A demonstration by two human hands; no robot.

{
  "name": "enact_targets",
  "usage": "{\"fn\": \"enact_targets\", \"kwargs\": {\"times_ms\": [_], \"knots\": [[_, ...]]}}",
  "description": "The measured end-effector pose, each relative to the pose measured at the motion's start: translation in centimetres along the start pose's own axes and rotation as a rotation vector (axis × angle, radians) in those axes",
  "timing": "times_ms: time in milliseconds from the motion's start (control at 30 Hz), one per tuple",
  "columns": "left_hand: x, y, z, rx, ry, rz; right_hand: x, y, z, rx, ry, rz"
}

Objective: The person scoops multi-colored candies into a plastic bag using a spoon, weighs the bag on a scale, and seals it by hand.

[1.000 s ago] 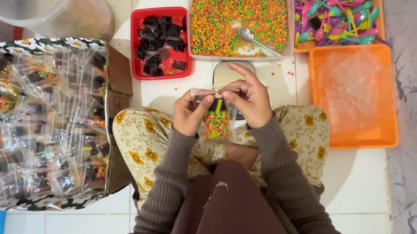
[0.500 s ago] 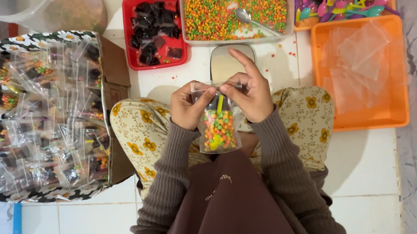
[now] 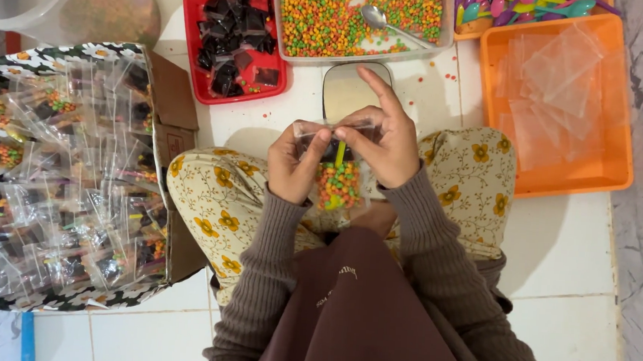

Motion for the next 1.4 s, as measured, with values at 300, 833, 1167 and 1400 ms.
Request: {"fn": "enact_targets", "kwargs": {"times_ms": [300,833,1167,1400], "knots": [[1.5,-0.4,-0.4,0.014,-0.012,0.068,-1.3,-0.2,0.8,-0.081,0.069,0.043],[-0.3,0.3,-0.7,-0.016,0.023,0.053,-2.3,-0.4,0.2,-0.015,0.185,0.048],[7.5,-0.9,-1.6,0.182,-0.044,-0.044,-2.1,2.7,-1.0,-0.095,0.197,0.079],[2.5,1.6,-11.8,-0.255,0.166,0.153,-16.1,6.1,-8.2,-0.183,0.051,0.197]]}}
Point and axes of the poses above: each hand's wrist, its own y-axis towards the middle knuckle, its own z-axis out of the palm, x = y × z, the point moved 2 cm from there along y, towards the middle knuckle, and after that the axes turned 8 degrees about -y, right-handed, at the moved point
